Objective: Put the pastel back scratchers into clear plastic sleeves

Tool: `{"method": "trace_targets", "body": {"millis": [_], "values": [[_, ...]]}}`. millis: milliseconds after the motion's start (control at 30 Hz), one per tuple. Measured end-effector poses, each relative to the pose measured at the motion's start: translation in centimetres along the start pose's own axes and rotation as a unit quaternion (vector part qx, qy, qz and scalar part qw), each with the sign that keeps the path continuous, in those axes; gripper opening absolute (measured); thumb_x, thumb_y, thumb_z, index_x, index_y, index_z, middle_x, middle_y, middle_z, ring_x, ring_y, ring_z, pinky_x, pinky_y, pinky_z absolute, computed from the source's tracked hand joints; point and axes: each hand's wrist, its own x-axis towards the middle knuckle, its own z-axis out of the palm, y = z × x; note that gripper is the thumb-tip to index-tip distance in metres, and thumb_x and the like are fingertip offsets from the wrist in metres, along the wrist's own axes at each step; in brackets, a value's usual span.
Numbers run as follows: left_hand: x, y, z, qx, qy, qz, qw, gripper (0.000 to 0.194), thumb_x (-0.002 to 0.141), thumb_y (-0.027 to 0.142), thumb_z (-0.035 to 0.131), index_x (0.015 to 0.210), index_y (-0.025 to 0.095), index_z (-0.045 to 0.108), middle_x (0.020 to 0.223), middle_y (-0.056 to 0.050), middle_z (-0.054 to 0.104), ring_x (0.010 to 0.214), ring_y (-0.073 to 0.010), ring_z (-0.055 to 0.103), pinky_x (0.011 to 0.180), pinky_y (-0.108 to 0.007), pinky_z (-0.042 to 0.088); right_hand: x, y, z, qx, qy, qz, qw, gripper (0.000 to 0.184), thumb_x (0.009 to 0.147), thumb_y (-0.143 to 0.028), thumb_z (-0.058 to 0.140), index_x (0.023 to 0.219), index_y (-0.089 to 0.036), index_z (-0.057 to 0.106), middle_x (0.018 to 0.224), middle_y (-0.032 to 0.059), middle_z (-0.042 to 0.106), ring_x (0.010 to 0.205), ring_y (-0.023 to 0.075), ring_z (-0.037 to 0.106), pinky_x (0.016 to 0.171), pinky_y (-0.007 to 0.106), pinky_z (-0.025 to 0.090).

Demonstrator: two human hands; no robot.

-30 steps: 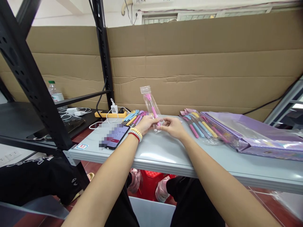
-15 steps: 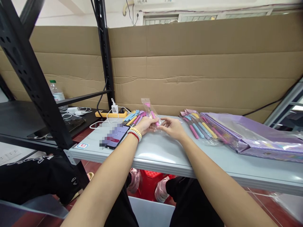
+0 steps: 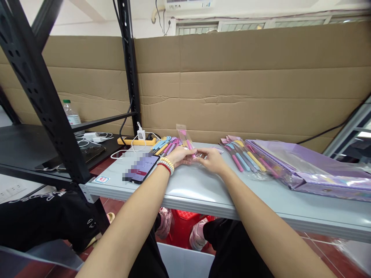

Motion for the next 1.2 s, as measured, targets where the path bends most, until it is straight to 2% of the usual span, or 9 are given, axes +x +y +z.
{"method": "trace_targets", "body": {"millis": [167, 367, 533, 733, 900, 1067, 1200], "values": [[0.09, -0.1, 0.08, -0.011, -0.008, 0.037, 0.999, 0.027, 0.063, 0.025, 0.083, 0.066, 0.01, 0.061, 0.057, -0.002, 0.061, 0.054, -0.0095, 0.056, 0.055, -0.023, 0.047, 0.04, -0.01, 0.05, 0.0, 0.004, 0.027, 1.0, 0.027, 0.072, -0.03, 0.066, 0.092, -0.016, 0.076, 0.08, 0.0048, 0.072, 0.06, 0.0143, 0.052, 0.059, 0.027, 0.042], [0.16, -0.09, -0.07, 0.004, 0.0, 0.034, 0.999, 0.027, 0.064, 0.029, 0.081, 0.066, 0.01, 0.061, 0.06, -0.004, 0.062, 0.052, -0.0106, 0.056, 0.054, -0.025, 0.046, 0.08, -0.19, -0.21, -0.001, -0.009, 0.053, 0.999, 0.029, 0.07, -0.031, 0.069, 0.094, -0.016, 0.076, 0.079, 0.0055, 0.072, 0.06, 0.0146, 0.053, 0.058, 0.027, 0.041], [0.32, 0.02, -0.05, -0.035, 0.026, 0.041, 0.998, 0.024, 0.07, 0.027, 0.077, 0.065, 0.01, 0.06, 0.058, -0.003, 0.06, 0.052, -0.0112, 0.057, 0.054, -0.026, 0.047, 0.01, -0.18, -0.18, -0.003, 0.007, 0.043, 0.999, 0.034, 0.072, -0.032, 0.069, 0.102, -0.019, 0.075, 0.081, 0.0058, 0.073, 0.059, 0.015, 0.056, 0.06, 0.028, 0.043], [0.28, 0.19, -0.1, -0.037, 0.057, 0.016, 0.998, 0.024, 0.073, 0.024, 0.074, 0.06, 0.011, 0.058, 0.055, -0.003, 0.059, 0.052, -0.0104, 0.056, 0.053, -0.024, 0.047, 0.12, -0.05, -0.12, 0.007, 0.028, 0.005, 1.0, 0.019, 0.077, -0.032, 0.065, 0.087, -0.022, 0.077, 0.088, 0.0066, 0.074, 0.07, 0.0181, 0.063, 0.065, 0.029, 0.047], [-0.08, 0.44, 0.03, -0.035, 0.076, 0.028, 0.996, 0.022, 0.069, 0.022, 0.075, 0.06, 0.012, 0.058, 0.055, -0.002, 0.059, 0.053, -0.0104, 0.056, 0.052, -0.023, 0.047, 0.22, 0.07, -0.09, 0.014, 0.019, -0.007, 1.0, 0.019, 0.078, -0.033, 0.063, 0.084, -0.023, 0.077, 0.09, 0.0067, 0.073, 0.075, 0.0193, 0.064, 0.069, 0.031, 0.048], [0.28, 0.29, -0.05, -0.03, 0.112, 0.032, 0.993, 0.018, 0.069, 0.019, 0.073, 0.061, 0.013, 0.058, 0.052, -0.002, 0.059, 0.049, -0.0106, 0.055, 0.051, -0.024, 0.046, 0.0, 0.41, -0.05, 0.025, -0.008, 0.031, 0.999, 0.026, 0.075, -0.036, 0.066, 0.093, -0.02, 0.075, 0.094, 0.0074, 0.072, 0.072, 0.0179, 0.063, 0.068, 0.031, 0.049], [0.63, 0.13, -0.28, -0.047, 0.105, 0.059, 0.992, 0.016, 0.071, 0.019, 0.07, 0.063, 0.013, 0.058, 0.052, -0.001, 0.058, 0.049, -0.01, 0.054, 0.051, -0.023, 0.045, -0.12, 0.57, -0.03, 0.043, -0.032, 0.03, 0.998, 0.051, 0.058, -0.033, 0.079, 0.107, -0.02, 0.07, 0.107, 0.0081, 0.068, 0.075, 0.0177, 0.062, 0.068, 0.031, 0.05]]}}
